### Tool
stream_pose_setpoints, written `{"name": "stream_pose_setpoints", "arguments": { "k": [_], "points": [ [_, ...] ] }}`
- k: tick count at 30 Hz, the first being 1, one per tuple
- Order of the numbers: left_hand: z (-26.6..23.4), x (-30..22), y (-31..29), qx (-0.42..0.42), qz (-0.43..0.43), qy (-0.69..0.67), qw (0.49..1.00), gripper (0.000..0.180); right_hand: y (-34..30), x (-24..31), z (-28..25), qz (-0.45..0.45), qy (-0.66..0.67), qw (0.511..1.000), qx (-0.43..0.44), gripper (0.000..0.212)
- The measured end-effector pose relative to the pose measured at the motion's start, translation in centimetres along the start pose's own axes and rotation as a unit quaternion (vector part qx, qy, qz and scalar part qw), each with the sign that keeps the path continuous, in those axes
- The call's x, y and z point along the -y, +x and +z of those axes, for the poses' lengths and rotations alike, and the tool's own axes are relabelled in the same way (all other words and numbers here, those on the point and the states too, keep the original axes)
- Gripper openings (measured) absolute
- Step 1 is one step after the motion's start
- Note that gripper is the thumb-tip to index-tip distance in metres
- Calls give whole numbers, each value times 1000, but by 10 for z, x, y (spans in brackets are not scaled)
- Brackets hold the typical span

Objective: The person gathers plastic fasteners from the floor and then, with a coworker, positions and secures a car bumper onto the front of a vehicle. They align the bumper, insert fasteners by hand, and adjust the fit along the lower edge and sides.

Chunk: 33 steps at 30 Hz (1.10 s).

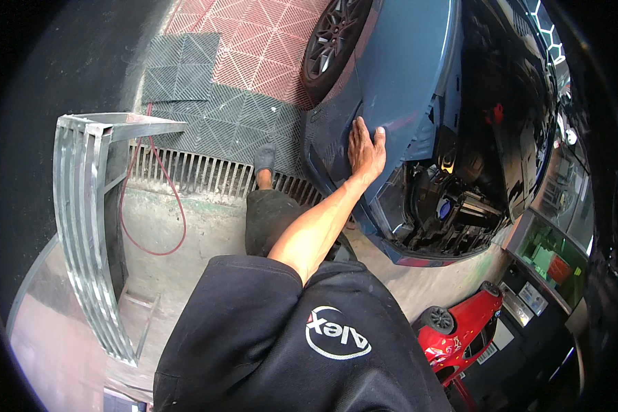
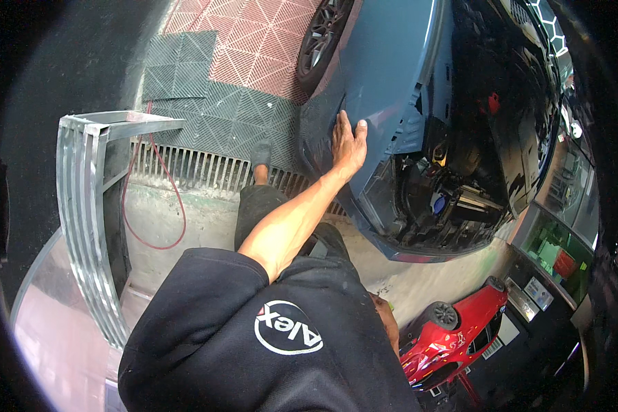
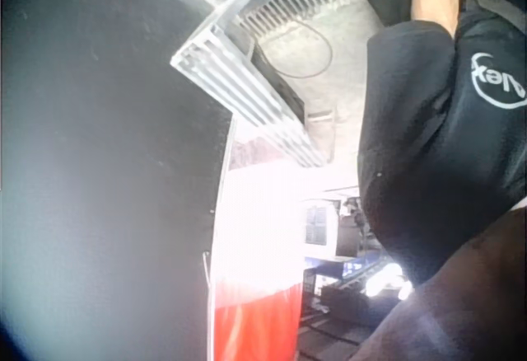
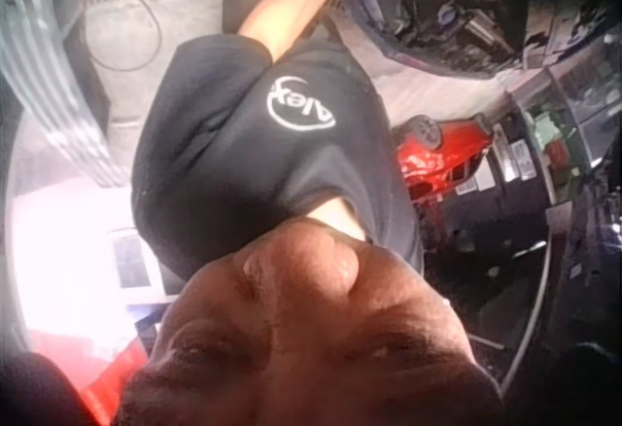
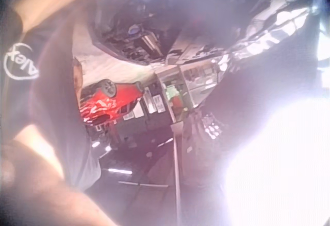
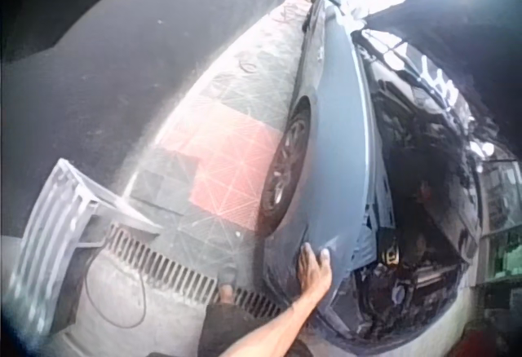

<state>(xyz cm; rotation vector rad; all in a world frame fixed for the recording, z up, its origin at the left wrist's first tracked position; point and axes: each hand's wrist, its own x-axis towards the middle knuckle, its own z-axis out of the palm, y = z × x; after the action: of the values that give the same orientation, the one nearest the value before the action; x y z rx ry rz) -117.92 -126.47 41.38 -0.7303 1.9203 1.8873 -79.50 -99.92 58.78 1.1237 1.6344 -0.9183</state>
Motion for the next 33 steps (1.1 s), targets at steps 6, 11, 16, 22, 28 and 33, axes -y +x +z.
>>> {"name": "stream_pose_setpoints", "arguments": {
  "k": [6,11,16,22,28,33],
  "points": [
    [-10,-25,33,-12,-26,-26,999,78,-5,17,9,-10,-2,1000,2,65],
    [-16,-39,30,1,-88,-4,996,75,-3,38,9,-15,-12,999,-28,66],
    [-14,-37,36,-22,-83,8,996,72,-18,87,14,-19,-41,996,-74,67],
    [-19,-25,22,-14,-51,41,998,70,2,37,31,-15,27,998,-54,68],
    [-18,-32,36,-20,-46,61,997,73,5,-11,59,19,84,996,-9,66],
    [-19,-11,14,-3,-20,87,996,74,7,-42,87,25,165,986,-5,65]
  ]
}}
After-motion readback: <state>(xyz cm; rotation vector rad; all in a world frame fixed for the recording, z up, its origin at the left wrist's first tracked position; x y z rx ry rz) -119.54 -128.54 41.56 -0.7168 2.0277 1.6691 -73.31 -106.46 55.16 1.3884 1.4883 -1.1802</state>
